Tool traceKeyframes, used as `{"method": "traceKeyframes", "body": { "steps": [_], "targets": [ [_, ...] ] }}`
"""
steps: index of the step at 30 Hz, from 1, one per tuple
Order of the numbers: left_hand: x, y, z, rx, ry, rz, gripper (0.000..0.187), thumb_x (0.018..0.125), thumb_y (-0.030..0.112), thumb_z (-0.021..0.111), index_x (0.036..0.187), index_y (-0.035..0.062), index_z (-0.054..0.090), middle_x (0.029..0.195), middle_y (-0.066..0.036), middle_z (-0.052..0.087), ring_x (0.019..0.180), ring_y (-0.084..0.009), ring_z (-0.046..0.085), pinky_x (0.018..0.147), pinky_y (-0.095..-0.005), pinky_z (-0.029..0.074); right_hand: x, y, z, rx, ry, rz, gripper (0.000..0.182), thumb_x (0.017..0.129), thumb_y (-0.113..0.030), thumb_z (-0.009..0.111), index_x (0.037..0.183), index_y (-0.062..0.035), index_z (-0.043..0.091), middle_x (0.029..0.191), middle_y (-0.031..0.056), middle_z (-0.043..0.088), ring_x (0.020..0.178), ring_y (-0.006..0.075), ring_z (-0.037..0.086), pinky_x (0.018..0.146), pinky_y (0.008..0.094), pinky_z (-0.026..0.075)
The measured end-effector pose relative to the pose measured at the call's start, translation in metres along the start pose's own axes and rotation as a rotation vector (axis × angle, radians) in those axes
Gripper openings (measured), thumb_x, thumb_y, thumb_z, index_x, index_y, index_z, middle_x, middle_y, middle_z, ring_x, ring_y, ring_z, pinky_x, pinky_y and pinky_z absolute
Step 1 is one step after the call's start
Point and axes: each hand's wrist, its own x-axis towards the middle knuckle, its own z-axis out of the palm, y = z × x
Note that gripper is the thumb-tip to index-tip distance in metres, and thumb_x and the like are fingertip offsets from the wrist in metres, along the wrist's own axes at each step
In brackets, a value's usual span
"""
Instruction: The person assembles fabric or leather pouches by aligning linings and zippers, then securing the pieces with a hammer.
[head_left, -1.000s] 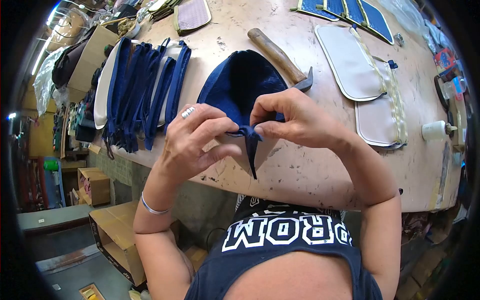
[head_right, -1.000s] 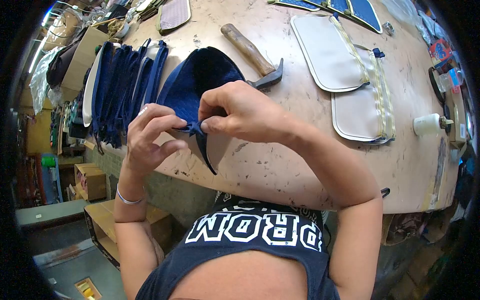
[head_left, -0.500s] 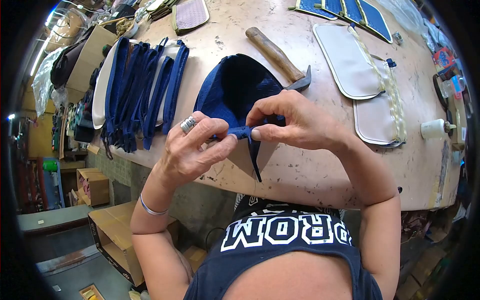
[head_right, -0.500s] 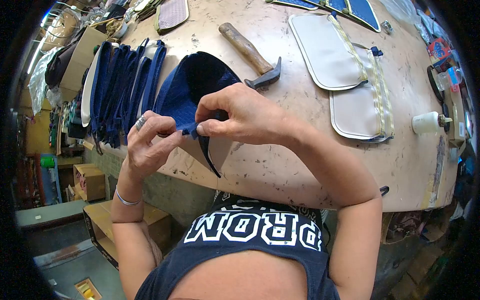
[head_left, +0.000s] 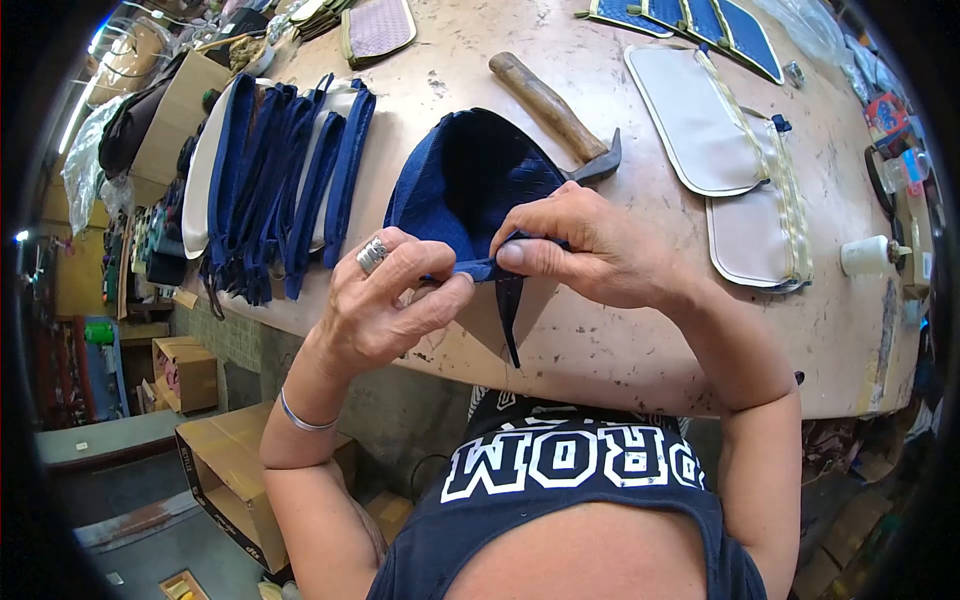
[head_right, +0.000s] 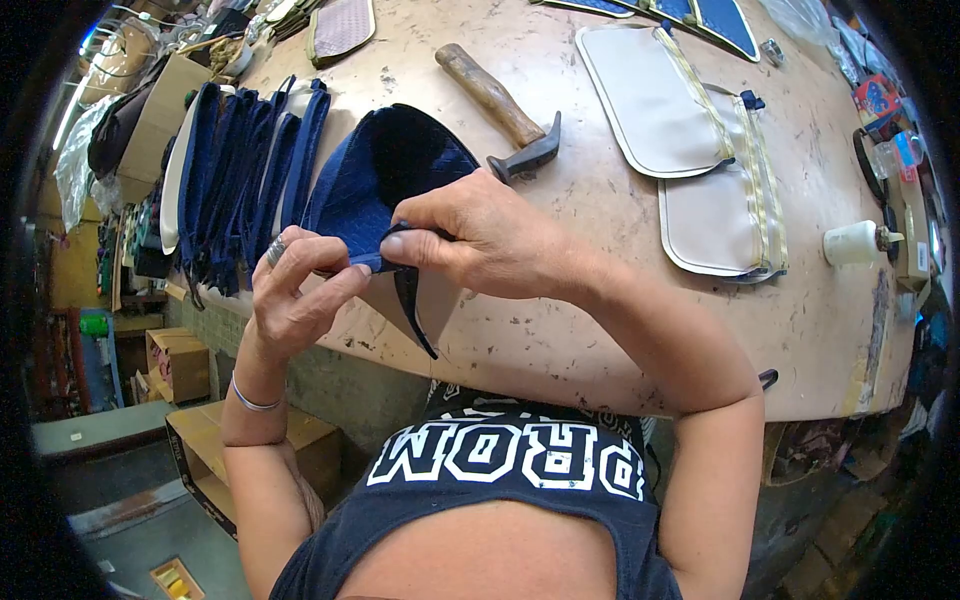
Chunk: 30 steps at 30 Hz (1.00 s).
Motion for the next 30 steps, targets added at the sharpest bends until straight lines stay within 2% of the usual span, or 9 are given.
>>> {"method": "traceKeyframes", "body": {
  "steps": [4, 7, 10, 13, 16, 20, 21, 25, 30],
  "targets": [
    [-0.001, 0.000, 0.001, 0.009, 0.008, 0.000, 0.026, 0.054, 0.007, 0.067, 0.079, 0.0080, 0.062, 0.078, -0.004, 0.052, 0.060, -0.0143, 0.051, 0.050, -0.0248, 0.043, -0.002, 0.002, 0.004, -0.032, 0.049, -0.005, 0.023, 0.085, -0.023, 0.058, 0.089, 0.0000, 0.061, 0.059, 0.0067, 0.055, 0.055, 0.0168, 0.049, 0.053, 0.0285, 0.039],
    [-0.002, 0.000, 0.003, 0.015, 0.015, 0.007, 0.026, 0.054, 0.007, 0.067, 0.080, 0.0082, 0.062, 0.078, -0.003, 0.052, 0.060, -0.0142, 0.050, 0.050, -0.0249, 0.043, -0.002, -0.003, 0.000, 0.104, -0.048, 0.098, 0.018, 0.084, -0.017, 0.059, 0.088, -0.0008, 0.061, 0.060, 0.0065, 0.054, 0.060, 0.0173, 0.051, 0.058, 0.0299, 0.039],
    [-0.002, 0.001, 0.003, 0.012, 0.010, 0.010, 0.026, 0.054, 0.007, 0.067, 0.080, 0.0081, 0.062, 0.078, -0.003, 0.052, 0.061, -0.0146, 0.050, 0.050, -0.0249, 0.043, -0.003, -0.008, 0.000, 0.084, -0.063, 0.144, 0.011, 0.080, -0.010, 0.060, 0.089, -0.0025, 0.060, 0.067, 0.0057, 0.055, 0.069, 0.0186, 0.052, 0.068, 0.0318, 0.038],
    [0.000, 0.000, 0.002, 0.035, -0.014, 0.022, 0.025, 0.057, 0.007, 0.069, 0.081, 0.0081, 0.061, 0.078, -0.003, 0.052, 0.062, -0.0149, 0.052, 0.050, -0.0251, 0.043, -0.008, -0.001, 0.006, -0.322, 0.074, -0.165, 0.013, 0.076, -0.006, 0.061, 0.088, -0.0047, 0.057, 0.076, 0.0056, 0.056, 0.077, 0.0207, 0.053, 0.076, 0.0336, 0.034],
    [0.001, 0.002, -0.003, 0.061, -0.073, -0.014, 0.025, 0.061, 0.008, 0.070, 0.084, 0.0087, 0.059, 0.079, -0.003, 0.055, 0.065, -0.0149, 0.055, 0.056, -0.0271, 0.045, -0.009, -0.001, 0.008, -0.356, 0.102, -0.157, 0.010, 0.077, -0.010, 0.058, 0.085, -0.0038, 0.057, 0.078, 0.0094, 0.060, 0.079, 0.0232, 0.055, 0.083, 0.0353, 0.032],
    [0.005, 0.004, -0.010, 0.013, -0.147, -0.127, 0.025, 0.066, 0.010, 0.071, 0.087, 0.0113, 0.057, 0.082, -0.001, 0.058, 0.067, -0.0136, 0.058, 0.069, -0.0316, 0.046, -0.013, -0.002, 0.007, -0.375, 0.109, -0.147, 0.012, 0.075, -0.010, 0.060, 0.085, -0.0034, 0.057, 0.079, 0.0100, 0.060, 0.078, 0.0236, 0.056, 0.079, 0.0359, 0.035],
    [0.000, 0.003, -0.008, 0.014, -0.155, -0.176, 0.026, 0.063, 0.008, 0.071, 0.086, 0.0123, 0.058, 0.083, -0.001, 0.060, 0.069, -0.0145, 0.059, 0.076, -0.0338, 0.044, -0.014, -0.002, 0.006, -0.375, 0.108, -0.147, 0.013, 0.075, -0.010, 0.060, 0.085, -0.0032, 0.057, 0.080, 0.0103, 0.060, 0.079, 0.0240, 0.056, 0.079, 0.0363, 0.036],
    [-0.003, 0.002, -0.004, 0.047, -0.220, -0.081, 0.022, 0.064, 0.007, 0.066, 0.084, 0.0104, 0.057, 0.088, -0.002, 0.062, 0.069, -0.0161, 0.059, 0.073, -0.0313, 0.044, -0.015, 0.003, 0.011, -0.372, 0.178, -0.219, 0.020, 0.066, 0.000, 0.064, 0.084, -0.0038, 0.055, 0.077, 0.0092, 0.055, 0.074, 0.0262, 0.054, 0.067, 0.0346, 0.040],
    [0.020, 0.008, -0.020, -0.409, -0.248, -0.513, 0.010, 0.075, 0.010, 0.062, 0.084, 0.0059, 0.060, 0.083, -0.006, 0.064, 0.068, -0.0190, 0.060, 0.067, -0.0289, 0.045, -0.015, -0.003, 0.012, -0.402, 0.115, -0.191, 0.015, 0.074, -0.010, 0.061, 0.085, -0.0017, 0.057, 0.080, 0.0129, 0.059, 0.079, 0.0261, 0.056, 0.072, 0.0368, 0.042]
  ]
}}
